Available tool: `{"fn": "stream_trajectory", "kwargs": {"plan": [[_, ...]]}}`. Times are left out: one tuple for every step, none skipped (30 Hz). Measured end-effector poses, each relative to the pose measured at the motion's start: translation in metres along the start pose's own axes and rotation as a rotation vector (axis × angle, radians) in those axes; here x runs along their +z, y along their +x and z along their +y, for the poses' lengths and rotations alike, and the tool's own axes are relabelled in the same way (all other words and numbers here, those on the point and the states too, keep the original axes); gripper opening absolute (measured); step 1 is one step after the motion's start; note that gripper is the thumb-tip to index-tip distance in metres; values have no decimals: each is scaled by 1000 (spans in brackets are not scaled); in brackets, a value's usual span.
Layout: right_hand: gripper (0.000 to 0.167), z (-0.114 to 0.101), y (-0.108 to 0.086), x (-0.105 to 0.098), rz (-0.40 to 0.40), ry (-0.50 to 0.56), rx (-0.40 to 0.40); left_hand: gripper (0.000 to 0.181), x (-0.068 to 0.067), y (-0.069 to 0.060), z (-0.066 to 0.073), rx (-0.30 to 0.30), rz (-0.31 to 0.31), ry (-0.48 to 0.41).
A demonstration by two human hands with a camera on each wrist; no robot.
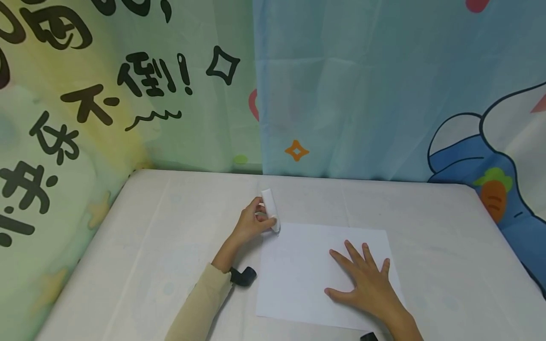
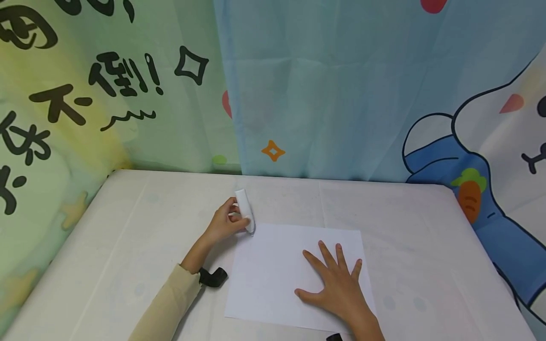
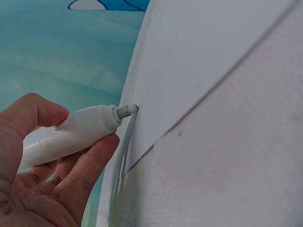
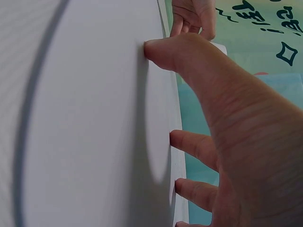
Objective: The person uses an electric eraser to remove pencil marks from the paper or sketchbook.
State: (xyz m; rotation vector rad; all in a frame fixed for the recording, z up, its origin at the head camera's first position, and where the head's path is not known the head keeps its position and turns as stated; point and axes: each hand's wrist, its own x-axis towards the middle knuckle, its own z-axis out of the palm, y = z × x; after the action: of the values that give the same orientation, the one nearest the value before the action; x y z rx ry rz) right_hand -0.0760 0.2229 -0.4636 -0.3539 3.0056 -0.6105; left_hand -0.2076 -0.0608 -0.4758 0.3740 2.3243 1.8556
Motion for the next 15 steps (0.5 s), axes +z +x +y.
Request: {"fn": "stream_trajectory", "kwargs": {"plan": [[82,0,0,0,0,-1,0,44,0,0,0,4,0,2],[82,0,0,0,0,-2,0,44,0,0,0,4,0,2],[83,0,0,0,-1,-2,1,43,0,0,0,5,1,4],[83,0,0,0,-3,-3,2,43,0,-1,0,7,0,5],[83,0,0,0,-4,-2,2,43,0,-1,-1,7,-1,6],[83,0,0,0,-6,-2,3,43,0,-1,-1,8,-2,7],[83,0,0,0,-7,0,4,43,0,-1,-1,9,-2,9],[83,-1,0,0,-7,1,6,43,0,-1,-1,6,-2,12],[83,-1,0,0,-8,1,6,43,0,-2,0,7,-2,16],[83,-1,0,0,-9,0,7,43,0,-2,0,6,-3,20],[83,-1,0,0,-11,-2,8,44,0,-2,0,6,-3,25],[83,-1,0,0,-12,-3,9,44,0,-2,0,5,-3,31],[83,-1,0,0,-12,-4,9,44,0,-2,0,5,-3,37],[83,-1,0,0,-13,-4,10,44,0,-2,1,4,-5,40],[83,-1,-1,0,-15,-5,9,45,0,-2,1,4,-6,43]]}}
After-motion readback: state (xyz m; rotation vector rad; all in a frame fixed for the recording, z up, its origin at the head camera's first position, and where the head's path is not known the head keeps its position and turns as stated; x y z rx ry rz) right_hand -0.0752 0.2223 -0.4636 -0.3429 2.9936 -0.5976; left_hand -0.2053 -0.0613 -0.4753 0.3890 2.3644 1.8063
